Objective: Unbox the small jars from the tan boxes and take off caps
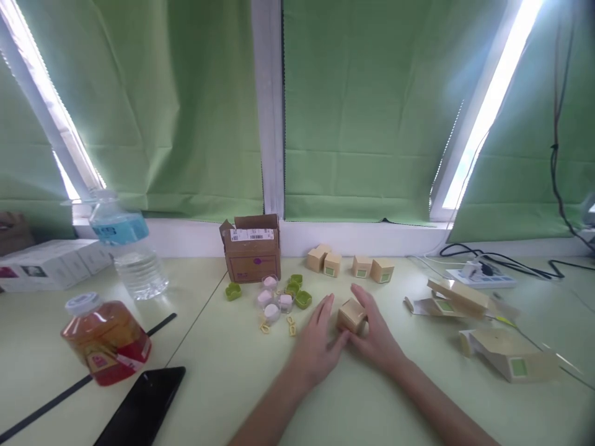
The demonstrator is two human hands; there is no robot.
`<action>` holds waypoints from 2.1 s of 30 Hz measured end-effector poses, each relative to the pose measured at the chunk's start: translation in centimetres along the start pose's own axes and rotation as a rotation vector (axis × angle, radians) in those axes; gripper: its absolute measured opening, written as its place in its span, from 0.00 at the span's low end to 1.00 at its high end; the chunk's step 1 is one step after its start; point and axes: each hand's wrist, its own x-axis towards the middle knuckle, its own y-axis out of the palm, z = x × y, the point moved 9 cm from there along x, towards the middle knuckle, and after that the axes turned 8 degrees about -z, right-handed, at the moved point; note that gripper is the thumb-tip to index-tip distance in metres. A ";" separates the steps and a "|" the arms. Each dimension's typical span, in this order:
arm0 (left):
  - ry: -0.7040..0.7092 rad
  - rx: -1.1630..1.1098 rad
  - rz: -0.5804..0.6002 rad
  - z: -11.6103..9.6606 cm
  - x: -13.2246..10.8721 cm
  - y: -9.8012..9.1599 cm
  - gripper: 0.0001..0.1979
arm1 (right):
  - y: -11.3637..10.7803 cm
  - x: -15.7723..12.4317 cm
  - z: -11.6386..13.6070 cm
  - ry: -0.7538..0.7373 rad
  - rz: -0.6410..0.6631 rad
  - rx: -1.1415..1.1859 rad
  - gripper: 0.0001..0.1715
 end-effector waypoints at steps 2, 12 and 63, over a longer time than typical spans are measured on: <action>0.058 0.001 0.047 -0.9 -0.2 0.3 0.35 | 0.2 0.1 -1.1 0.143 0.008 0.115 0.50; 0.138 -0.025 0.109 -2.7 -0.9 0.0 0.31 | -0.2 -1.0 -2.9 0.472 -0.040 0.287 0.49; 0.064 -0.032 0.017 -1.5 0.2 -0.1 0.27 | 1.3 -1.0 3.3 -0.255 0.166 -0.275 0.44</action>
